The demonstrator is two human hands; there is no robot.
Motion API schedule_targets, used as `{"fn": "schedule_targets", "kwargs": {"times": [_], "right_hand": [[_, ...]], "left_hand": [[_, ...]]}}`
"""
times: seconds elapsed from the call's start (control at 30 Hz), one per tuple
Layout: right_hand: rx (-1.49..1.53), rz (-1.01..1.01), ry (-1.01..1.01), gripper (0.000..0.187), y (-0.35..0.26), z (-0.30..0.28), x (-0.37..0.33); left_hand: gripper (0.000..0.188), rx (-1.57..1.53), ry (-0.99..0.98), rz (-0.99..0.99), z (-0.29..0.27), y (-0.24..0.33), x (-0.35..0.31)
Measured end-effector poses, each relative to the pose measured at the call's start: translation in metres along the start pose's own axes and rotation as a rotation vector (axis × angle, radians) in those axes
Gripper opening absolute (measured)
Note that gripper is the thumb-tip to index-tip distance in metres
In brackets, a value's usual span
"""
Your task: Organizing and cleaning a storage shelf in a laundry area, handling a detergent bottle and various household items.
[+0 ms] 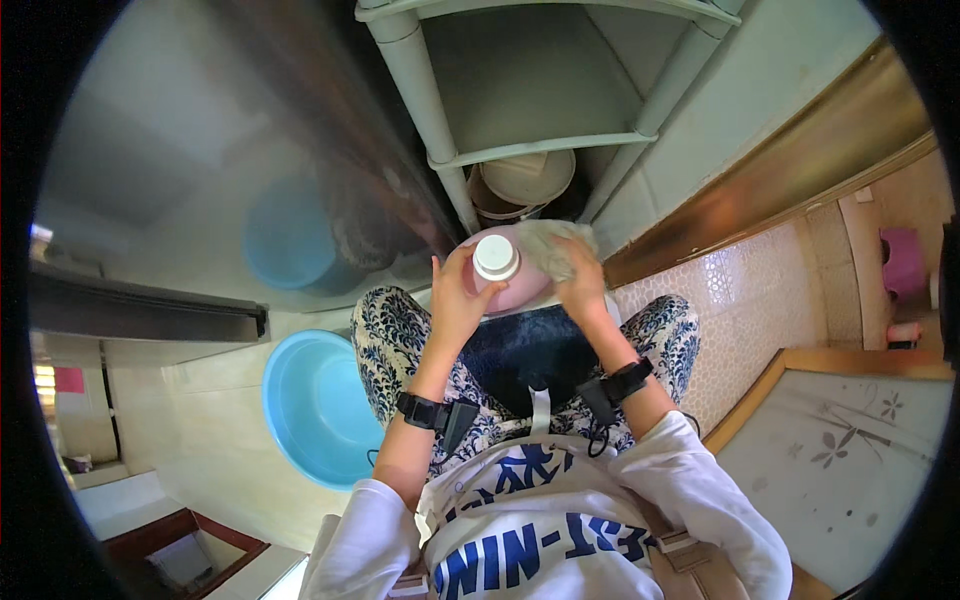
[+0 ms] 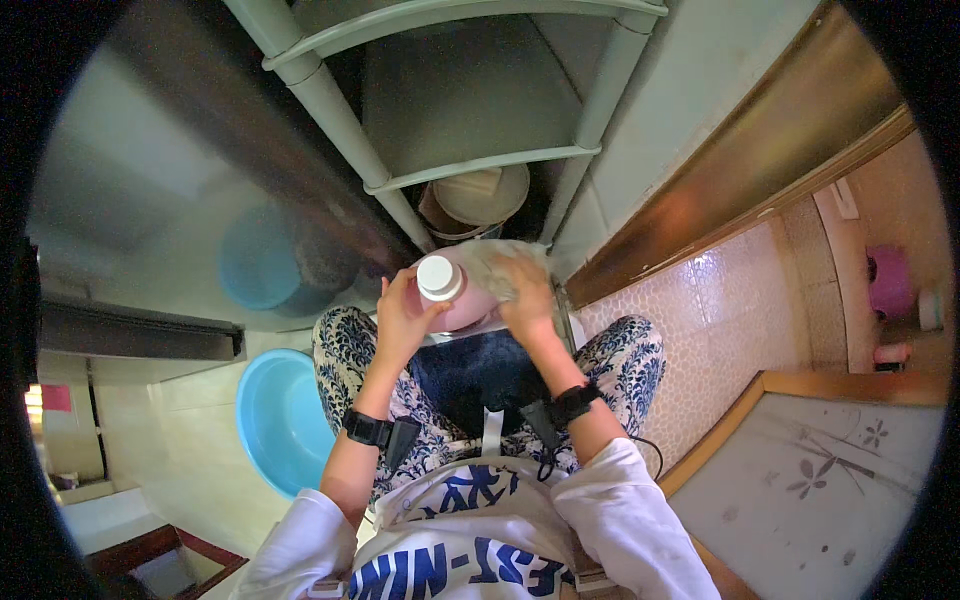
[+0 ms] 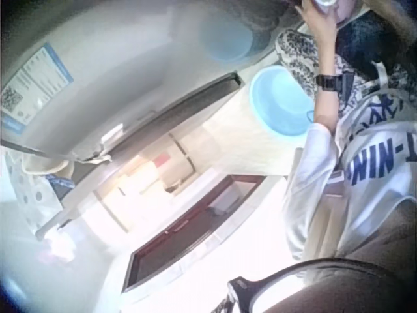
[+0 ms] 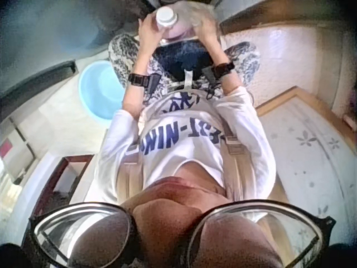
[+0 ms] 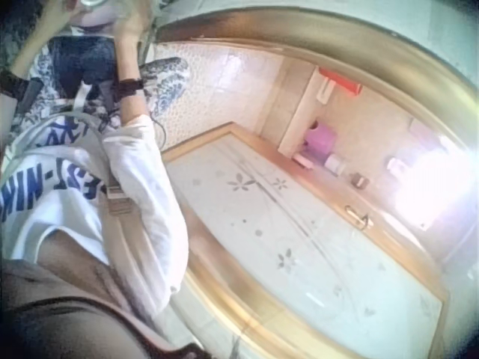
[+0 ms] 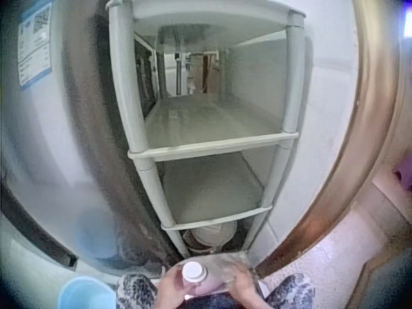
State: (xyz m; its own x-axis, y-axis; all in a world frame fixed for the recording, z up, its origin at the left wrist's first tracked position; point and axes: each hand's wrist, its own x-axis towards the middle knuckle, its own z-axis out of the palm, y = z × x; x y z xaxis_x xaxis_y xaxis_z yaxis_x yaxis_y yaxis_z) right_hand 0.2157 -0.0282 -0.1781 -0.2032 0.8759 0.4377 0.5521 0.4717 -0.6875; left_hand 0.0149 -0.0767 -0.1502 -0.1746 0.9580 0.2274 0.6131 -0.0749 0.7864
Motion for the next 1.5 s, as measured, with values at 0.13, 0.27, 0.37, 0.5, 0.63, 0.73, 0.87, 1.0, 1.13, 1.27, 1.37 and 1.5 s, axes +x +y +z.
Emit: {"fn": "schedule_targets", "kwargs": {"times": [0.13, 0.27, 0.37, 0.5, 0.63, 0.73, 0.87, 1.0, 1.13, 1.27, 1.37, 1.5], "right_hand": [[-0.076, 0.496, -0.101, 0.045, 0.076, -0.015, -0.049], [0.131, 0.513, -0.070, 0.042, 0.065, -0.022, -0.077], [0.342, 0.541, 0.053, 0.039, 0.019, -0.037, -0.044], [0.369, 0.459, 0.208, 0.036, -0.015, -0.055, -0.009], [0.435, 0.507, 0.247, 0.033, -0.037, -0.076, -0.011], [0.492, 0.500, 0.237, 0.032, -0.053, -0.086, -0.024], [0.638, 0.691, 0.273, 0.029, -0.036, -0.089, -0.046], [0.798, 0.882, 0.304, 0.030, -0.014, -0.078, -0.078], [0.849, 1.028, 0.288, 0.030, -0.017, -0.072, -0.105], [0.820, 1.068, 0.398, 0.034, -0.013, -0.085, -0.122], [0.782, 1.066, 0.480, 0.036, -0.016, -0.101, -0.116], [0.733, 0.934, 0.502, 0.038, -0.030, -0.114, -0.101]], "left_hand": [[0.052, 0.005, 0.008, 0.013, 0.002, -0.006, -0.001], [0.054, 0.020, -0.008, 0.033, -0.001, -0.004, -0.003], [0.056, -0.002, -0.012, 0.065, -0.007, -0.002, 0.000], [0.048, -0.060, 0.151, 0.158, -0.023, 0.050, 0.009], [0.027, 0.333, 0.040, 0.419, 0.008, 0.075, 0.030], [0.018, 0.730, -0.102, 0.373, 0.036, 0.064, 0.041], [0.014, 0.690, 0.007, 0.417, 0.044, 0.062, 0.048], [0.008, 0.324, -0.078, 0.437, 0.025, 0.124, 0.047], [0.012, 0.234, -0.235, 0.457, 0.072, 0.131, 0.047], [0.020, 0.472, -0.175, 0.385, 0.108, 0.121, 0.040], [0.032, 0.502, -0.786, 0.078, 0.098, 0.127, 0.041], [0.060, 0.180, -0.741, 0.303, 0.097, 0.076, 0.014]]}}
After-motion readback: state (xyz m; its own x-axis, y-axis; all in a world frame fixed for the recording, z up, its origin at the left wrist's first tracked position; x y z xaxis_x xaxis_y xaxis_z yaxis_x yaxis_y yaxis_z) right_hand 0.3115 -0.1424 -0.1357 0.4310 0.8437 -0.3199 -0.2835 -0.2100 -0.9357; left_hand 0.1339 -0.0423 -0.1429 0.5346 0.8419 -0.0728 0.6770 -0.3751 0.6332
